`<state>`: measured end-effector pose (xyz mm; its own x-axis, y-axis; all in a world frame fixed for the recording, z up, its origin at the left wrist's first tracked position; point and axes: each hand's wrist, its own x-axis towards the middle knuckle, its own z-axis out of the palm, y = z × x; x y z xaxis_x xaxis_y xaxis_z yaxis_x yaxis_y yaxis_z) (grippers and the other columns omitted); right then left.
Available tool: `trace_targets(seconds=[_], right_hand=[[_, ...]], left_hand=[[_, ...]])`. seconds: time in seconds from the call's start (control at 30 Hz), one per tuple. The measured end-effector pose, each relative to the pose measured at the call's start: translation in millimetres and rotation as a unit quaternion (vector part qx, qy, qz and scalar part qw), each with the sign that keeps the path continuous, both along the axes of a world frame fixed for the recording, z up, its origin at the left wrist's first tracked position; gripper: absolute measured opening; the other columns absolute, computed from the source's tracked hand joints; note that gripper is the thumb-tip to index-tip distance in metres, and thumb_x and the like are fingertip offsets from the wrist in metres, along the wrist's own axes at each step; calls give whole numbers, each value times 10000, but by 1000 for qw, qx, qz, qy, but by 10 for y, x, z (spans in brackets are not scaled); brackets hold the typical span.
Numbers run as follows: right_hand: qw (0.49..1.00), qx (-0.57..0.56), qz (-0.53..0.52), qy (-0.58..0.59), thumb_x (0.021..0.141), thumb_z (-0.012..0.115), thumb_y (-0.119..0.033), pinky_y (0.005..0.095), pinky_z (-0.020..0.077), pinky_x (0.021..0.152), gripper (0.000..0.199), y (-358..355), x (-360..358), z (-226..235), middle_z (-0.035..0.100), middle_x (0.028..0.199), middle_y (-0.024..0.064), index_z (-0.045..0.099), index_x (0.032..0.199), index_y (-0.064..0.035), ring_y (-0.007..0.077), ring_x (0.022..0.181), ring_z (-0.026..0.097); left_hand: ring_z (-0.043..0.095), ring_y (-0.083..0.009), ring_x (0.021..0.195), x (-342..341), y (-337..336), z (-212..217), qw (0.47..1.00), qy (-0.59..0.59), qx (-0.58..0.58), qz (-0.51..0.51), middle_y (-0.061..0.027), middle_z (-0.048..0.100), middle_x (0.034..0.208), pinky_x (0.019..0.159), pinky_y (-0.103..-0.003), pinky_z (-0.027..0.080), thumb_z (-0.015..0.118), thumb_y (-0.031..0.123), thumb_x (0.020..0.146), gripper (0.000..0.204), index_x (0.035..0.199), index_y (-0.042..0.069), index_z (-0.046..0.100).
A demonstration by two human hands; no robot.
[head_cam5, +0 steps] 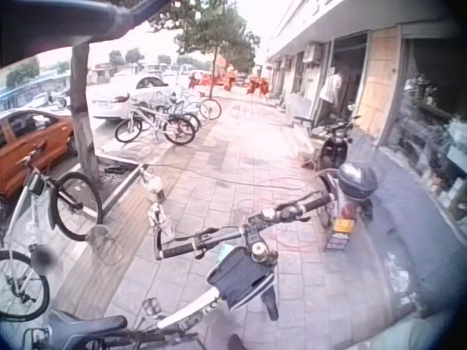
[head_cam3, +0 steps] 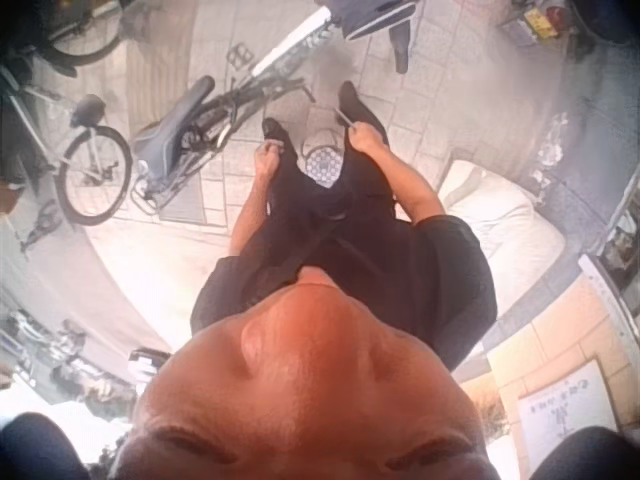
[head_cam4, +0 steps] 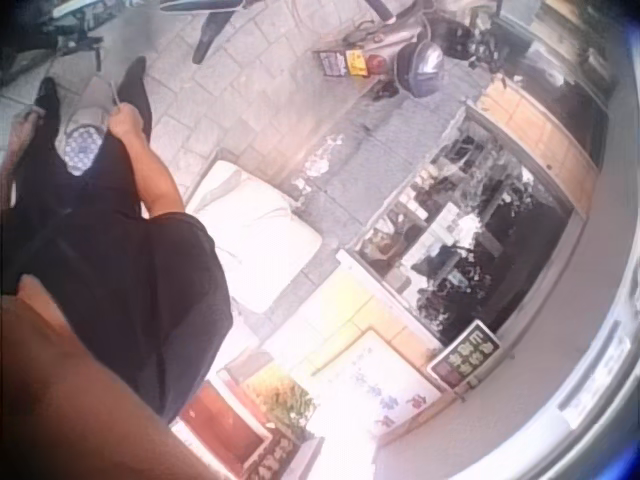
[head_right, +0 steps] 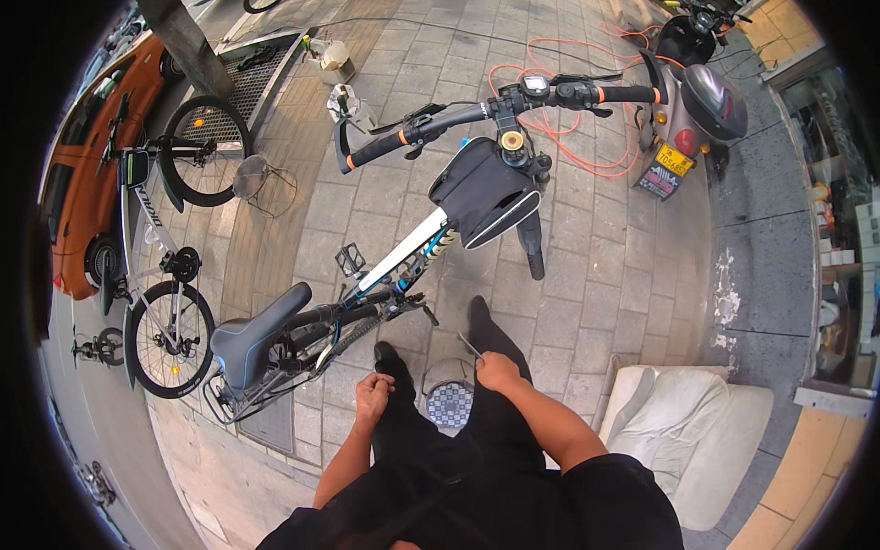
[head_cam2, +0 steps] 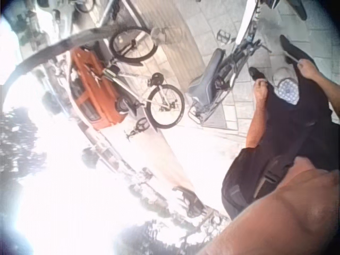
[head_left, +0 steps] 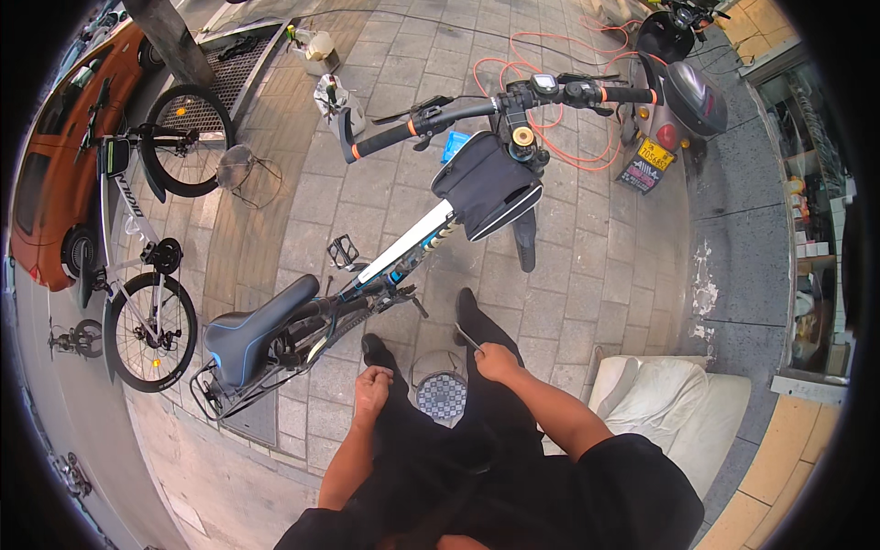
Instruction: The person installs bicycle pedals onto a bicycle crankset using a wrench. The person threads and tightens each pedal onto the crank arms, then walks into a shop and picks up a small box.
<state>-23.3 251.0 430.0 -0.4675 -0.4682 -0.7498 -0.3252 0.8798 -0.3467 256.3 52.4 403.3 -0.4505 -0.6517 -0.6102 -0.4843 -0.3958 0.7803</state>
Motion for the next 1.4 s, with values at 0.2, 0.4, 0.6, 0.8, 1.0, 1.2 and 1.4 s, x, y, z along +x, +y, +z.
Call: trace_targets(seconds=[0.2,0.4,0.6,0.8,1.0,1.2,1.4], right_hand=[[996,26,-90,-7,988,544,-337,528,538,977,398,1211,-379,423,730,1127,257,753,1091,-15,439,1106,686],[984,16,-164,-67,989,552,-332,522,531,986,387,2684,-1336,360,726,1100,273,752,1081,-13,449,1093,685],[965,0,-262,-24,983,545,-332,524,543,965,384,4336,-2425,789,739,1114,247,754,1057,-19,441,1089,695],[969,-7,-247,2,980,548,-304,519,558,929,364,5071,-3601,1031,747,1079,248,759,1046,-15,434,1060,710],[995,-80,-58,-28,983,590,-338,515,565,924,370,4495,-4851,1053,751,1078,241,748,1080,-18,418,1050,723],[997,-64,-29,-20,963,657,-448,490,540,971,480,3937,-6082,1283,736,1149,224,688,1214,-40,375,1134,699],[992,-37,-92,-71,944,661,-416,455,550,963,489,4512,-8096,1971,741,1164,241,719,1244,-35,387,1108,709]], left_hand=[[686,-146,859,-1252,790,1045,971,-6,156,-181,-71,723,1002,718,-293,537,638,146,980,314,1266,17,651],[708,-192,944,-2579,1740,1380,963,-78,152,-210,-120,725,1174,797,-329,568,597,272,1043,424,1398,43,562],[699,-184,938,-4225,3218,1843,928,-56,72,-362,-88,721,1099,829,-337,571,652,298,1020,488,1407,13,571],[674,-147,913,-5577,4074,2008,895,-13,21,-446,-68,707,1058,835,-305,549,651,203,1035,411,1385,3,572],[676,-145,919,-6662,4262,1743,908,-1,19,-418,-70,709,1056,841,-310,557,671,174,1031,384,1352,-20,588],[683,-141,928,-7625,3904,1480,943,33,77,-322,-69,723,1059,815,-306,567,658,208,1043,296,1239,-14,662],[676,-263,1019,-9963,3584,3111,764,415,301,-392,-141,729,1075,963,-407,521,585,265,1091,312,1037,-10,722]])
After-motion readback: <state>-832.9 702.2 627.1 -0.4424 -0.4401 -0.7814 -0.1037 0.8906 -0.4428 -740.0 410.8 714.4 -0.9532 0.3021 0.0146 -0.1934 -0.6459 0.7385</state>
